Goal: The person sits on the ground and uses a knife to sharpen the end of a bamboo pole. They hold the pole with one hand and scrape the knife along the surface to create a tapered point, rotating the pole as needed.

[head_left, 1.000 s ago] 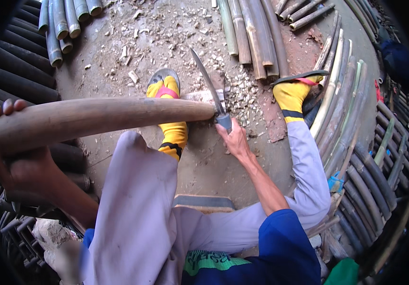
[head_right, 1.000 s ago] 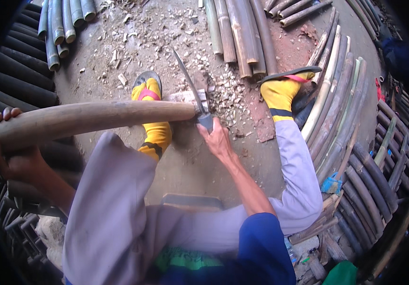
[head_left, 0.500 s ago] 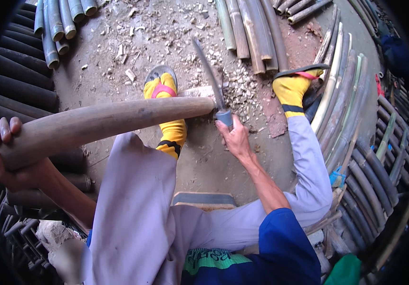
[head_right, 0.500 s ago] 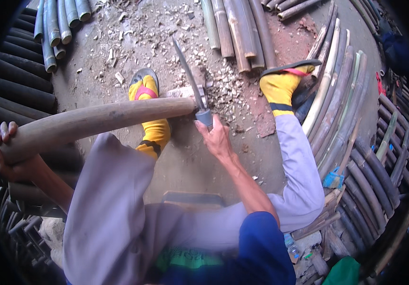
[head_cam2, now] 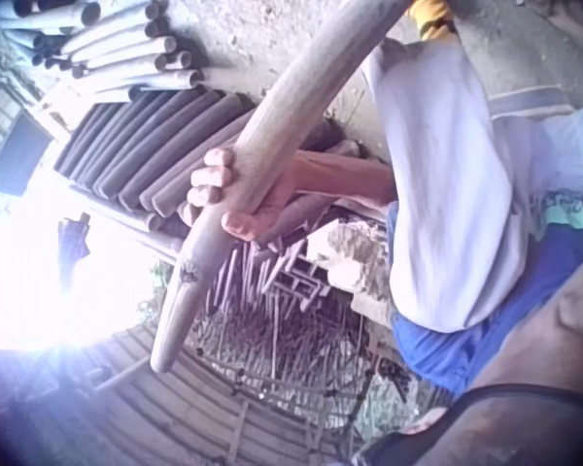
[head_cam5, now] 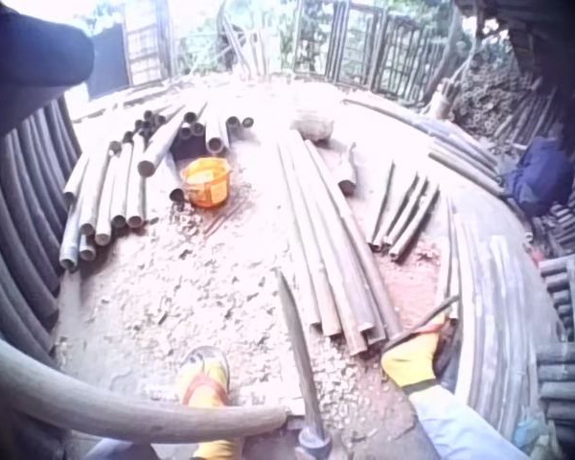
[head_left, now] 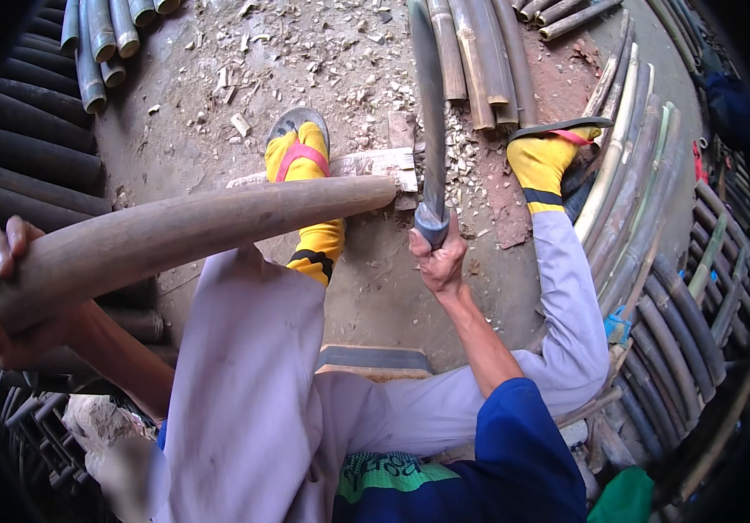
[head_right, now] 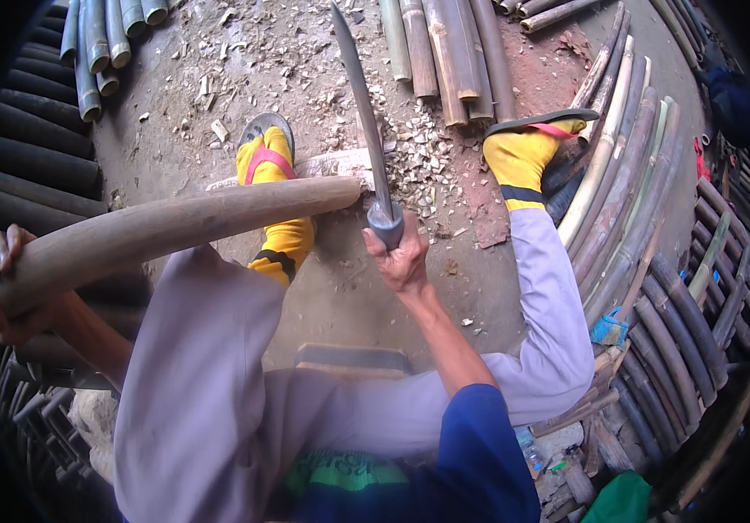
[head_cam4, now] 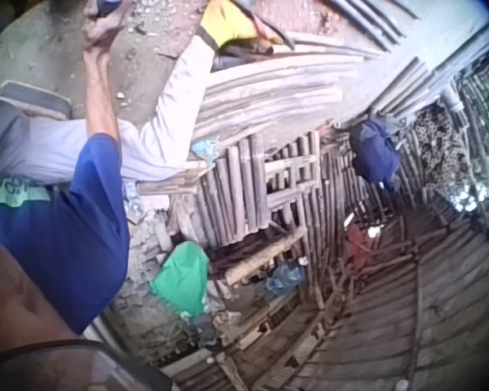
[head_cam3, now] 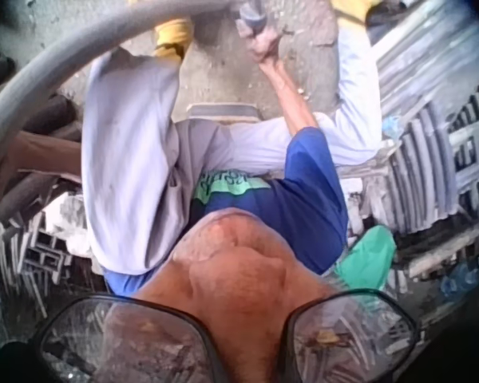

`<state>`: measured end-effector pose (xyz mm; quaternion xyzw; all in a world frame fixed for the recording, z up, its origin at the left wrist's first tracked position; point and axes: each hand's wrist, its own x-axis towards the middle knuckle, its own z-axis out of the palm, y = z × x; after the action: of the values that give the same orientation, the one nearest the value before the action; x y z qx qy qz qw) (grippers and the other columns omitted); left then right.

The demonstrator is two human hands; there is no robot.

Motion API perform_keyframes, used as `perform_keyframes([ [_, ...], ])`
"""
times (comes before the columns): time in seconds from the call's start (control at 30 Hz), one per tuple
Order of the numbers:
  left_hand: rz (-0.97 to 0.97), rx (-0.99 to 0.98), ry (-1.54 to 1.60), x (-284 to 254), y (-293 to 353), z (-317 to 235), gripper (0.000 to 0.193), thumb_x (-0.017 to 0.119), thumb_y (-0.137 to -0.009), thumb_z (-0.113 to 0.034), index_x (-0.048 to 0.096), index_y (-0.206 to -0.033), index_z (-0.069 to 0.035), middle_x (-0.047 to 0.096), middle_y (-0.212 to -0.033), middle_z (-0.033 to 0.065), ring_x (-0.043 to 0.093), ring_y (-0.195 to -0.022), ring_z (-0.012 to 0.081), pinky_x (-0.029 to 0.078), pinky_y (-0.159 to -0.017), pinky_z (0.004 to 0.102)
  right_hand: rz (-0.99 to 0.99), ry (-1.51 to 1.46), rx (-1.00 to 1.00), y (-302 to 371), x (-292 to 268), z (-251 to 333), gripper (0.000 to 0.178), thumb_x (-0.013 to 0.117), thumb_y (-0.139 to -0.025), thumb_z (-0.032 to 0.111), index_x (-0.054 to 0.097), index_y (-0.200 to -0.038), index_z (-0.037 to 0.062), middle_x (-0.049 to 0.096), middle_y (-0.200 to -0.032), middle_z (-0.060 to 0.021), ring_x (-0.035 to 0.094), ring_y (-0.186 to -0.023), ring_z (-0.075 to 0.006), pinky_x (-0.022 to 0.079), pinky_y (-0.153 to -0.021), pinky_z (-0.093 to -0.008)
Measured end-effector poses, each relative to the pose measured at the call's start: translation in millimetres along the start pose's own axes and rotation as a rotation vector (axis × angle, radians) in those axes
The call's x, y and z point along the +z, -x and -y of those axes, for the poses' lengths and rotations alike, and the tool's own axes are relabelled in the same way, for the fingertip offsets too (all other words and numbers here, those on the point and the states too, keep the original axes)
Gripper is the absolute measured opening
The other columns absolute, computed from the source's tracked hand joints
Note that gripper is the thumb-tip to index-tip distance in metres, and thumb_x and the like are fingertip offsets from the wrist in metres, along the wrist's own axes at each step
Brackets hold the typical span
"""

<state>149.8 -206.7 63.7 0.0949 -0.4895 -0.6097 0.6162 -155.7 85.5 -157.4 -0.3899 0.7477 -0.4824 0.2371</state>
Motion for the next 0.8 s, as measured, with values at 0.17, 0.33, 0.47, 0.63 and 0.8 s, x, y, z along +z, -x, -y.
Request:
perform_keyframes([
  [0.17, -0.355, -0.127, -0.437, 86, 6, 19, 0.046, 0.062, -0.066, -0.022, 0.043, -0.098, 0.004, 0.038, -0.092, 0.0131, 0.042, -0.088, 0.0226, 0.035, -0.088, 0.0389, 0.325, 0.192, 0.359, -10, 1, -33, 0.044, 0.059, -0.089, 0.041, 0.052, -0.101, -0.0007, 0.063, -0.072, -0.0161, 0.066, -0.065, -0.0263, 0.051, -0.055, -0.0347],
  [0.33, -0.249, -0.035, -0.216, 24, 4, -7, 0.027, 0.058, -0.068, -0.016, 0.048, -0.087, -0.001, 0.039, -0.089, 0.0113, 0.043, -0.084, 0.0206, 0.036, -0.083, 0.0378, 0.19, 0.051, 0.252, -6, -8, 7, 0.041, 0.062, -0.087, 0.039, 0.054, -0.101, 0.0005, 0.064, -0.074, -0.014, 0.066, -0.065, -0.0239, 0.05, -0.057, -0.0343],
  [0.47, -0.31, 0.0, -0.273, 32, 7, 3, 0.02, 0.056, -0.069, -0.017, 0.049, -0.082, -0.003, 0.039, -0.085, 0.0097, 0.043, -0.082, 0.0191, 0.037, -0.08, 0.0364, -0.091, 0.002, -0.099, -11, -2, 20, 0.039, 0.066, -0.085, 0.033, 0.054, -0.104, 0.0005, 0.064, -0.075, -0.0115, 0.065, -0.065, -0.0223, 0.051, -0.057, -0.0338],
  [0.63, -0.168, 0.031, -0.247, 40, 13, 4, 0.04, 0.059, -0.074, -0.016, 0.038, -0.105, -0.001, 0.043, -0.084, 0.0088, 0.05, -0.08, 0.0167, 0.042, -0.08, 0.0355, 0.256, 0.165, 0.317, -13, 8, -25, 0.042, 0.059, -0.089, 0.04, 0.051, -0.097, -0.0001, 0.064, -0.069, -0.0168, 0.067, -0.063, -0.0277, 0.051, -0.055, -0.0372],
  [0.8, -0.139, 0.023, -0.23, 40, 14, 1, 0.037, 0.055, -0.075, -0.016, 0.038, -0.105, -0.001, 0.043, -0.083, 0.0082, 0.049, -0.078, 0.0163, 0.042, -0.077, 0.0349, 0.031, -0.008, 0.103, -12, -6, 34, 0.045, 0.059, -0.088, 0.043, 0.051, -0.098, -0.0003, 0.064, -0.068, -0.0166, 0.067, -0.064, -0.0275, 0.051, -0.055, -0.0369],
])
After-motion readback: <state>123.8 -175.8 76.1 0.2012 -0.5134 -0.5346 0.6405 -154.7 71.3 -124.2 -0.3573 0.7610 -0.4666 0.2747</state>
